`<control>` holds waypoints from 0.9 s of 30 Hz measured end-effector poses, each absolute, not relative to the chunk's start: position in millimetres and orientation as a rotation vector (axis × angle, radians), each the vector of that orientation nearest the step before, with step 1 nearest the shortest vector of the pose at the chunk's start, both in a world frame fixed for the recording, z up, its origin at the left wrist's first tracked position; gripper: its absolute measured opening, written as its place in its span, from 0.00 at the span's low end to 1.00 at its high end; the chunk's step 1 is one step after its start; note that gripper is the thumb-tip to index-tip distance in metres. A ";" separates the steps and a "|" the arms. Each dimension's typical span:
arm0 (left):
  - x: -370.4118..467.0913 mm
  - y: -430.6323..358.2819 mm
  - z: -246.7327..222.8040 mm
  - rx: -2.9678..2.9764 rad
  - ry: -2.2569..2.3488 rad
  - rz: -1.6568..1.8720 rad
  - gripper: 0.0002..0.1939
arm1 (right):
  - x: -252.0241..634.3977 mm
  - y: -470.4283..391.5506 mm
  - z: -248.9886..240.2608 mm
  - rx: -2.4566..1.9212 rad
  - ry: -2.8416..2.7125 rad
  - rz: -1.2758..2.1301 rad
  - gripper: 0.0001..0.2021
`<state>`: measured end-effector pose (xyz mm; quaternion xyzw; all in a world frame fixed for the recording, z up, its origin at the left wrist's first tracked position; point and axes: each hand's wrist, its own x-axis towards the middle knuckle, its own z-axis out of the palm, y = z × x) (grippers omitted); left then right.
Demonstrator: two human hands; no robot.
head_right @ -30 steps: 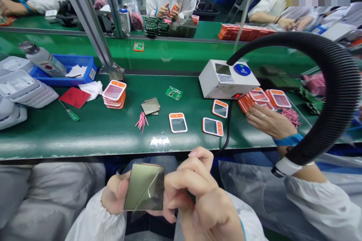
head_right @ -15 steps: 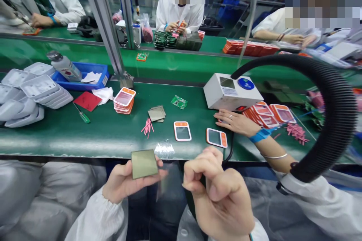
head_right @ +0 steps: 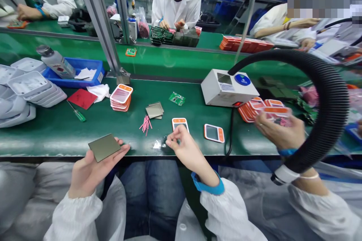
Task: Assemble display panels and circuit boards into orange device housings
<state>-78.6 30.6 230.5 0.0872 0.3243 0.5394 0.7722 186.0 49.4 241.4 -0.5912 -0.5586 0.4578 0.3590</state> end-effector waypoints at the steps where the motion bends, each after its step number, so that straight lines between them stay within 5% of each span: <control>1: -78.6 29.7 229.6 0.194 0.701 1.159 0.24 | 185.8 52.0 236.5 -1.547 -1.438 1.169 0.13; 18: -68.9 27.8 215.8 0.269 0.524 1.041 0.24 | 169.6 65.0 194.5 -1.801 -1.621 0.597 0.06; 27: -47.3 27.6 220.4 0.393 0.340 0.850 0.31 | 173.2 45.2 214.9 -1.579 -1.635 0.512 0.01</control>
